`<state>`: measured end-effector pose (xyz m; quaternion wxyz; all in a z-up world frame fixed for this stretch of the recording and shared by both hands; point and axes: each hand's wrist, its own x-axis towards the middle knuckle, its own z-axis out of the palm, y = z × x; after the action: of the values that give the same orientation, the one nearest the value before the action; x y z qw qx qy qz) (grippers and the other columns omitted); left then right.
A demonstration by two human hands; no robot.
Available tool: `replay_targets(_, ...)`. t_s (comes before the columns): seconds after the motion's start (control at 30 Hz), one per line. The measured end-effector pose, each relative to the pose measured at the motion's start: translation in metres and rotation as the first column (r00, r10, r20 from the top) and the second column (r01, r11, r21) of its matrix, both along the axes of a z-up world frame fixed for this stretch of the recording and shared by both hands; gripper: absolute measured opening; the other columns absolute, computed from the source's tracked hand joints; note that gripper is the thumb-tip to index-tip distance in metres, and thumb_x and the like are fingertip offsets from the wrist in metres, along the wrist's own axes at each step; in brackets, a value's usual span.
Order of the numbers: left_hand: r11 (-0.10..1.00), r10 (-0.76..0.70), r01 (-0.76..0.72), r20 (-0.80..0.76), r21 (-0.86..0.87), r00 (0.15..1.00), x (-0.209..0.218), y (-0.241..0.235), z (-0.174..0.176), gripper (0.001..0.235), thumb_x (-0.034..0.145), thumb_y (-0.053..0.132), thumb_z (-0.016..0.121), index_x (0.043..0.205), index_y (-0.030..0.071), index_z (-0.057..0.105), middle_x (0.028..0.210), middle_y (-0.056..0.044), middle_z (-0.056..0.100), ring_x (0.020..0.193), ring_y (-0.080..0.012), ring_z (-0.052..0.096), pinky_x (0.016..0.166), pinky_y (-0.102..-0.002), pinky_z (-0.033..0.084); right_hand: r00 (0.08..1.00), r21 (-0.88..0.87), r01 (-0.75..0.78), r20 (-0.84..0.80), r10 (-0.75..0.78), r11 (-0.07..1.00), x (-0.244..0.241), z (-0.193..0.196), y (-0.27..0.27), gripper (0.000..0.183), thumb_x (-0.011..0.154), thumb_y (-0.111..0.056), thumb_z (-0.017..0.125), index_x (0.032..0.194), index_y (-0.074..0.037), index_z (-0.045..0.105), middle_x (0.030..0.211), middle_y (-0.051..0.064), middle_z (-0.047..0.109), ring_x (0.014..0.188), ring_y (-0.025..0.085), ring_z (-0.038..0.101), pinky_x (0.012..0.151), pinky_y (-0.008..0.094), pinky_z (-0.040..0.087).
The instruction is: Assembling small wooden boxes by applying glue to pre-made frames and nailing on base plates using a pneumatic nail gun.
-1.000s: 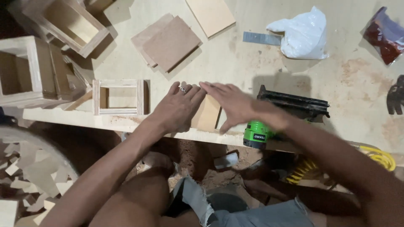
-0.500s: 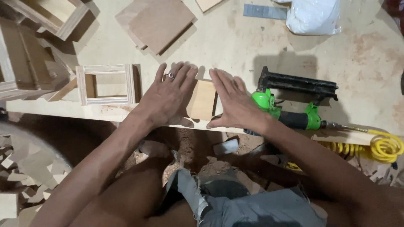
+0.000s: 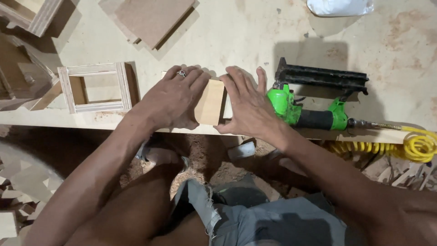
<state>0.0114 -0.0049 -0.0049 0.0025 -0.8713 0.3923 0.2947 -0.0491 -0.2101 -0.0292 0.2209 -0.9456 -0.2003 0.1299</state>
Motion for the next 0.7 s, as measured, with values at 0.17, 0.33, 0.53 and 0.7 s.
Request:
replay_targets(0.17, 0.996, 0.017, -0.020, -0.040, -0.082, 0.999, 0.001, 0.001, 0.006, 0.113, 0.059, 0.049, 0.082, 0.149, 0.001, 0.034, 0.146, -0.017, 0.046, 0.142, -0.0338, 0.040, 0.121, -0.047, 0.022, 0.999, 0.010, 0.009, -0.053, -0.008, 1.000, 0.003, 0.007, 0.000, 0.114, 0.057, -0.049, 0.089, 0.144, 0.006, 0.037, 0.144, 0.032, 0.040, 0.140, 0.047, 0.037, 0.110, 0.073, 0.004)
replay_targets(0.33, 0.999, -0.003, 0.000, -0.054, -0.054, 0.999, 0.005, 0.001, 0.005, 0.114, 0.062, 0.048, 0.085, 0.151, 0.002, 0.031, 0.147, -0.019, 0.047, 0.142, -0.0345, 0.041, 0.121, -0.047, 0.024, 0.999, -0.023, -0.013, -0.031, 0.012, 1.000, 0.002, -0.003, -0.001, 0.109, 0.057, -0.050, 0.086, 0.140, 0.005, 0.041, 0.143, 0.029, 0.042, 0.140, 0.045, 0.036, 0.111, 0.072, 0.005)
replay_targets(0.53, 1.000, -0.007, 0.006, -0.060, -0.019, 0.998, 0.008, 0.003, 0.004, 0.114, 0.061, 0.052, 0.085, 0.151, 0.006, 0.032, 0.148, -0.016, 0.047, 0.140, -0.0324, 0.044, 0.122, -0.044, 0.023, 0.999, 0.007, 0.006, -0.037, -0.006, 1.000, 0.001, -0.006, 0.000, 0.105, 0.056, -0.046, 0.085, 0.139, 0.004, 0.042, 0.141, 0.028, 0.042, 0.140, 0.045, 0.034, 0.111, 0.072, 0.006)
replay_targets(0.7, 0.999, 0.004, -0.003, 0.023, -0.043, 1.000, 0.002, 0.011, -0.011, 0.117, 0.057, 0.062, 0.082, 0.149, 0.008, 0.034, 0.144, -0.015, 0.049, 0.136, -0.0338, 0.049, 0.120, -0.043, 0.027, 1.000, 0.005, 0.013, -0.022, -0.013, 1.000, 0.001, -0.007, 0.000, 0.109, 0.056, -0.051, 0.086, 0.139, 0.004, 0.043, 0.140, 0.028, 0.043, 0.139, 0.045, 0.034, 0.110, 0.073, 0.005)
